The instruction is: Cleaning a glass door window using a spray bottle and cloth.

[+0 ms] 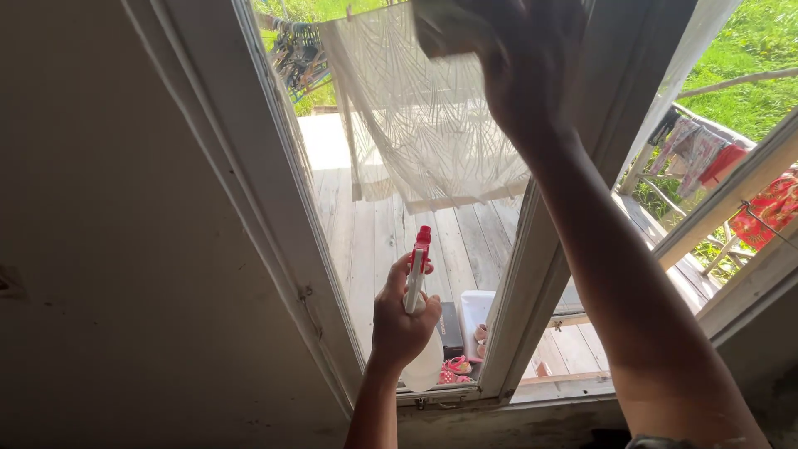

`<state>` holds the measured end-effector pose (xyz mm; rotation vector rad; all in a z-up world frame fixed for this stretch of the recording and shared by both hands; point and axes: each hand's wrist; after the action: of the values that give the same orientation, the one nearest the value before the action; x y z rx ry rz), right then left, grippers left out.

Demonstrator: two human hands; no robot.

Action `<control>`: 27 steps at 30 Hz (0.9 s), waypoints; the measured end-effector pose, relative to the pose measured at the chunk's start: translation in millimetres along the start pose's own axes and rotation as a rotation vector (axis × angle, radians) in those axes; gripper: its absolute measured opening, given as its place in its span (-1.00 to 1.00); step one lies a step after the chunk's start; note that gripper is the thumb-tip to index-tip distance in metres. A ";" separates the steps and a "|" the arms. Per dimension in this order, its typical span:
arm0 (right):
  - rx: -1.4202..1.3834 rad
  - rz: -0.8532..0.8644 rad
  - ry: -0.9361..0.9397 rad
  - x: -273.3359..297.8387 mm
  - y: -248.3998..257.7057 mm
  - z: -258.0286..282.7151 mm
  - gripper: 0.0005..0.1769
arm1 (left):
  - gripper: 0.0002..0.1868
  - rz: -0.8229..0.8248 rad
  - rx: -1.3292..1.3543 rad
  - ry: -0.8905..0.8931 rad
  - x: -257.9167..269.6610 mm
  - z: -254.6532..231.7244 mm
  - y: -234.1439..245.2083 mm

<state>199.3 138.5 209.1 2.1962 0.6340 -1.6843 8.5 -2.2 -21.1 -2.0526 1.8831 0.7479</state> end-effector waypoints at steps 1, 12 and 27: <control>0.048 -0.048 0.108 -19.0 -7.4 0.8 -0.61 | -0.29 -0.004 0.006 -0.005 -1.6 0.6 -0.7; 0.216 0.253 0.130 193.1 -20.9 63.3 -0.72 | -0.20 -0.088 -0.004 0.065 -7.0 9.7 12.5; 0.227 0.162 0.219 127.9 3.3 46.6 -0.92 | -0.21 -0.102 -0.002 0.115 7.9 -12.0 24.9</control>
<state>189.8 133.5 73.4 2.5390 0.3156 -1.5114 -13.3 -18.2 -11.5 -2.2178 1.8194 0.6200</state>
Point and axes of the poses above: each hand's wrist, its own x-axis away from the middle knuckle, its own y-axis out of the back of the hand, z = x × y, and after that the axes turned 1 degree about x, right-handed
